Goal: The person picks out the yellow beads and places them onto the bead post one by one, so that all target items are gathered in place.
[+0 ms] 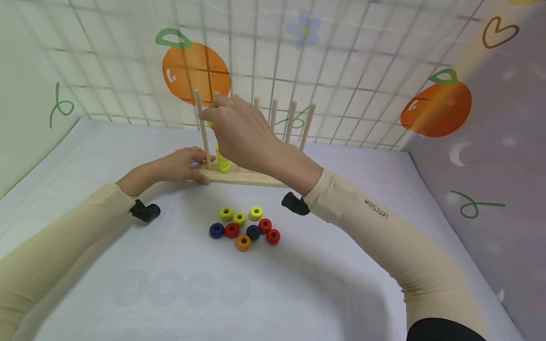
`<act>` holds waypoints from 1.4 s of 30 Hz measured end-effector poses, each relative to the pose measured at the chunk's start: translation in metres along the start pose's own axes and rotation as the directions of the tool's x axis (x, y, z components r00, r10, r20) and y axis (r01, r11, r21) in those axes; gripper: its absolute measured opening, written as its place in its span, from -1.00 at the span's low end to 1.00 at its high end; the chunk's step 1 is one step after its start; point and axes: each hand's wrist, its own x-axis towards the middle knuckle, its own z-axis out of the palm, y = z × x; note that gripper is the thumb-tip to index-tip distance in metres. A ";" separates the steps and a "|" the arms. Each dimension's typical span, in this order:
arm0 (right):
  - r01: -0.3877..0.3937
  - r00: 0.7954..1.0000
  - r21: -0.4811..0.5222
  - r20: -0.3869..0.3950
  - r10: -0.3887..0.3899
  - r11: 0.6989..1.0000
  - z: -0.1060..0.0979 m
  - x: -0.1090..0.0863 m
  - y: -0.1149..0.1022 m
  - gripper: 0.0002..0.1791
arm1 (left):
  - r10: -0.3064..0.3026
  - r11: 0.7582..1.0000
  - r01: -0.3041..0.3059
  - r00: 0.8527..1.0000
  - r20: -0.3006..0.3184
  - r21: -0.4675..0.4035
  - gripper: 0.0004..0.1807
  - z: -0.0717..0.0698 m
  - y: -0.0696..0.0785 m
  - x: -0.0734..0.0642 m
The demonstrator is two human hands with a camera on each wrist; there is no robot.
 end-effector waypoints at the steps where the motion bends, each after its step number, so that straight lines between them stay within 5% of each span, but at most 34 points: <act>1: 0.002 1.000 -0.002 -0.002 -0.002 1.000 0.000 0.002 0.000 -0.60 | -0.001 1.000 0.001 1.000 -0.001 0.000 -0.29 0.000 0.000 0.000; 17: -0.029 0.999 -0.029 -0.034 0.028 0.999 0.000 0.024 0.006 -0.59 | 0.035 0.999 -0.035 0.999 -0.007 -0.015 -0.28 0.000 -0.005 0.003; 42: -0.151 0.988 -0.065 -0.012 0.151 0.986 0.007 0.049 0.028 -0.51 | 0.009 1.000 -0.010 1.000 -0.021 -0.015 -0.27 0.001 -0.002 0.001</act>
